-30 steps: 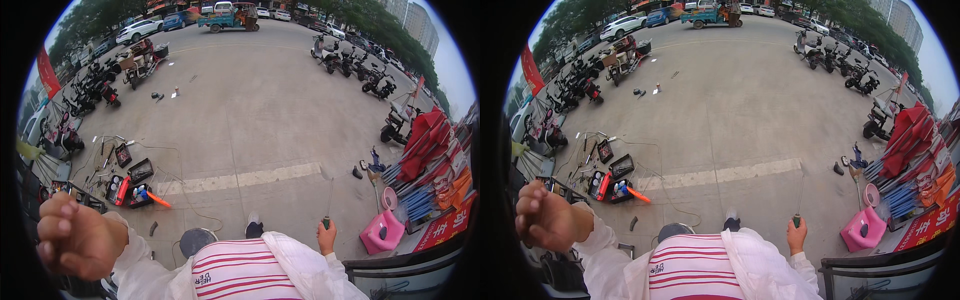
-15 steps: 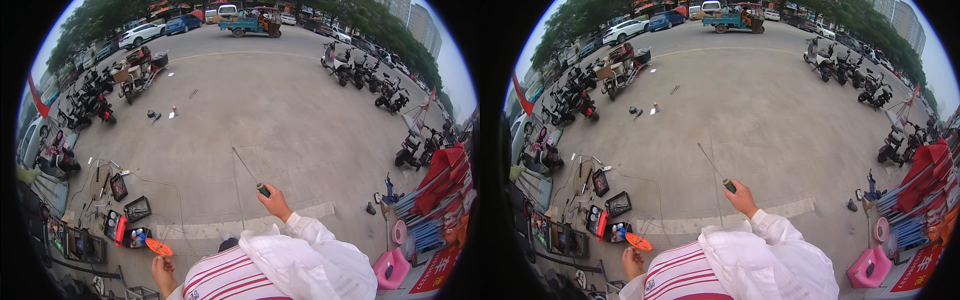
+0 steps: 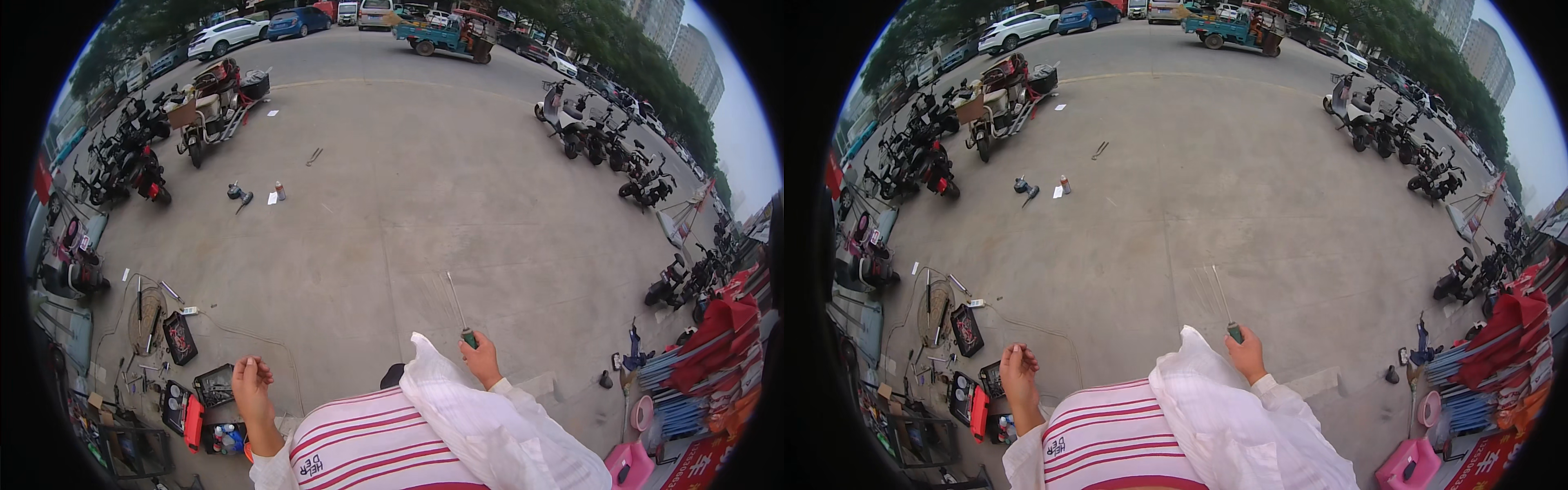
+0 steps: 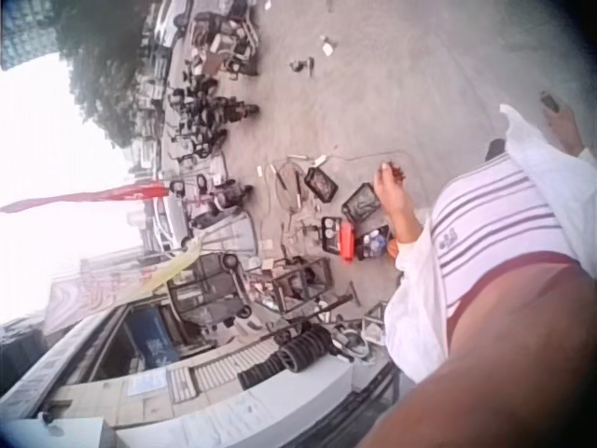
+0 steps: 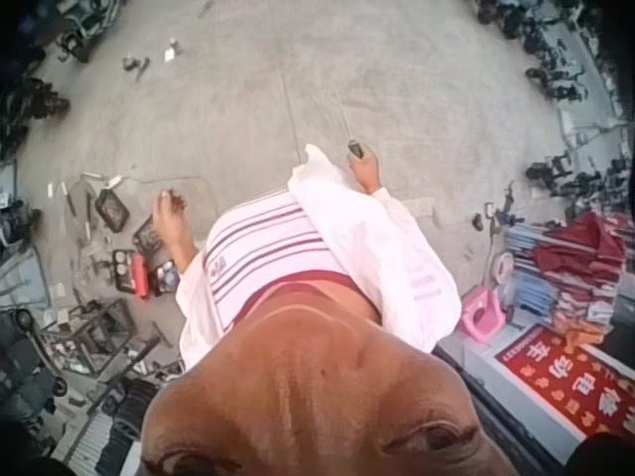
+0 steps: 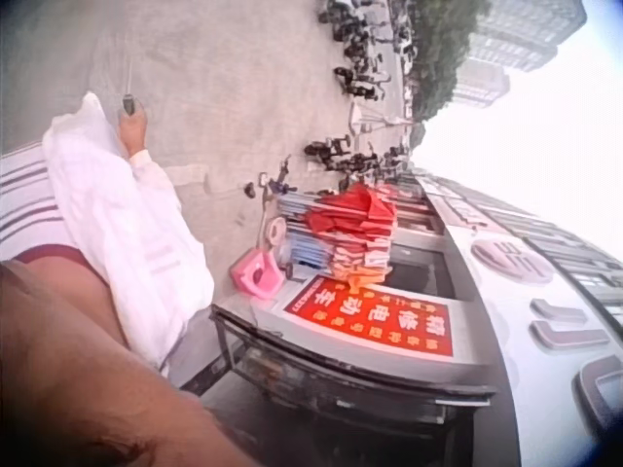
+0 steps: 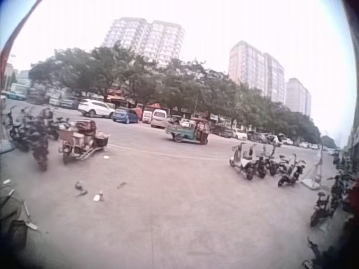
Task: The person uses a screwdriver and a T-handle wrench to work on a mechanical part placed on a manhole cover. They repeatedly tighten and loosen fasteners, then walk to a tool cart to retrieve a small item before returning to continue the repair.
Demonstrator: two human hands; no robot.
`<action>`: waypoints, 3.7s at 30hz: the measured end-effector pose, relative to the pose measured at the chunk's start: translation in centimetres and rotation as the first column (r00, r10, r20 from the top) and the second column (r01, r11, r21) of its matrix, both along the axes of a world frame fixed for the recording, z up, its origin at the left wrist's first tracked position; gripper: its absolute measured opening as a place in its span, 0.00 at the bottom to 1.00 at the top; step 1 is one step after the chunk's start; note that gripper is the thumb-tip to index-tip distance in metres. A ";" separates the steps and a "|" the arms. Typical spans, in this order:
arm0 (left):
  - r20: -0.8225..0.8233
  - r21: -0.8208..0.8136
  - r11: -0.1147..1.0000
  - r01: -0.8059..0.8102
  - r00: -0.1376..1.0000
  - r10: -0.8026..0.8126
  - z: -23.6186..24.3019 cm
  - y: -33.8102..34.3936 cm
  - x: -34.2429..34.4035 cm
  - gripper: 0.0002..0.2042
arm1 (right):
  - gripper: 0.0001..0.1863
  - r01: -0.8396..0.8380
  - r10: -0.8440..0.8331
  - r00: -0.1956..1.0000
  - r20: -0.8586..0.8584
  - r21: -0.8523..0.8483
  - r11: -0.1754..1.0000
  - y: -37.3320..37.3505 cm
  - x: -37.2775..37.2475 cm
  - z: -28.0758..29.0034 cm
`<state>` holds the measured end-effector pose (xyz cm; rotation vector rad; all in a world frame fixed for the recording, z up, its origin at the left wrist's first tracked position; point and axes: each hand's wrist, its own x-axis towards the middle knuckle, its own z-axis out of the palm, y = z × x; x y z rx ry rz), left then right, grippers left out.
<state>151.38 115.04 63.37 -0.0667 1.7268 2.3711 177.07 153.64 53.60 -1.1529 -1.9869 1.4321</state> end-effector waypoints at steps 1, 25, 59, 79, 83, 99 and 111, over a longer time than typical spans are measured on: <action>0.000 -0.007 1.000 0.030 1.000 -0.030 0.4 1.1 -2.3 0.07 | 0.10 0.052 -0.052 0.999 -0.005 -0.051 0.997 0.7 -2.0 -0.2; 0.171 -0.105 0.827 -0.552 0.810 0.561 -3.7 3.1 -48.0 0.08 | 0.14 -0.713 0.717 0.688 -0.115 0.078 0.697 5.2 -81.3 0.7; 0.214 0.032 -0.257 -0.966 -0.245 0.946 -3.8 -19.6 -105.0 0.07 | 0.11 -0.973 0.994 -0.099 0.035 -0.212 -0.089 -34.6 -169.8 1.2; 0.248 0.130 -0.452 -0.883 -0.412 0.877 -6.8 -50.5 -127.4 0.07 | 0.13 -0.912 0.919 -0.371 0.132 -0.237 -0.334 -73.8 -193.3 2.7; 0.266 0.084 -0.528 -0.845 -0.491 0.829 -8.0 -55.2 -129.9 0.07 | 0.13 -0.914 0.927 -0.356 0.117 -0.251 -0.319 -79.3 -197.6 1.8; 0.332 0.038 -0.752 -0.658 -0.701 0.631 -7.4 -71.1 -152.1 0.07 | 0.10 -0.582 0.562 -0.813 0.150 -0.245 -0.776 -117.0 -217.5 -0.1; 0.508 -0.114 -0.991 -0.065 -0.861 -0.002 -13.5 -79.2 -152.8 0.07 | 0.12 -0.142 0.039 -0.960 0.277 -0.362 -0.921 -144.0 -207.7 -3.9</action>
